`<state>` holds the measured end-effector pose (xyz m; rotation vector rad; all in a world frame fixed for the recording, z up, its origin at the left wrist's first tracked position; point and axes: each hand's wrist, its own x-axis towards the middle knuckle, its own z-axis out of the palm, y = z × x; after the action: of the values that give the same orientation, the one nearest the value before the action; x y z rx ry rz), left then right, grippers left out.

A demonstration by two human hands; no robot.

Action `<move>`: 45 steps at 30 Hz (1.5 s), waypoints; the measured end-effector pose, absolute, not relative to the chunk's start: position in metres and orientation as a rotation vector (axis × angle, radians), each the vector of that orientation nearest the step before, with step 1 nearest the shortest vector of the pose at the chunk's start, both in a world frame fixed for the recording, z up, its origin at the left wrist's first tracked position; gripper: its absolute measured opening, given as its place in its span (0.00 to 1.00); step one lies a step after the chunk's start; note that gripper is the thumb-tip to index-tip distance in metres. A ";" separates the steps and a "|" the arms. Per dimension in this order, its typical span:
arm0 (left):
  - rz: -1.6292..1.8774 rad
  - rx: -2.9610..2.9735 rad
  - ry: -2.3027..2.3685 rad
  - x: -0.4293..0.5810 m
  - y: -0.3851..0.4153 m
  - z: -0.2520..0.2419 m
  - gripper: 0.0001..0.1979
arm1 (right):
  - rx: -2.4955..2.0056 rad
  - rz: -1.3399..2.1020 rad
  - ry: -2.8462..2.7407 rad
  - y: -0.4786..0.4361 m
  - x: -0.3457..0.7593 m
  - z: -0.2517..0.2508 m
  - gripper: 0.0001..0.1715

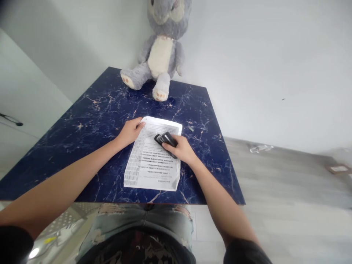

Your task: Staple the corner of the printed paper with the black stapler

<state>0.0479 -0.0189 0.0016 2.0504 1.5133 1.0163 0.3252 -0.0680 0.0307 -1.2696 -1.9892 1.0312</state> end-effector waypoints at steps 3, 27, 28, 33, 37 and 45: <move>1.011 2.054 1.520 0.048 -0.018 0.001 0.14 | -1.108 0.843 -2.175 -0.073 0.315 0.032 0.15; 0.936 2.018 1.499 0.051 -0.021 0.000 0.09 | -1.835 -0.043 -2.105 -0.006 0.388 0.000 0.18; 0.923 2.021 1.502 0.052 -0.022 0.001 0.09 | -1.838 -0.046 -2.074 -0.005 0.382 0.002 0.18; 0.864 2.020 1.526 0.053 -0.022 -0.001 0.09 | -1.651 0.061 -1.906 0.006 0.353 0.034 0.18; 0.868 2.026 1.520 0.054 -0.019 -0.006 0.11 | -1.436 0.072 -1.944 0.021 0.298 0.075 0.17; 0.939 1.987 1.440 0.053 -0.014 -0.012 0.14 | -1.104 0.708 -2.625 0.044 0.089 0.083 0.07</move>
<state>0.0531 -0.0136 -0.0118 1.9867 1.4400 0.9386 0.0889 0.0440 0.0827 -1.1042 -2.6254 0.7083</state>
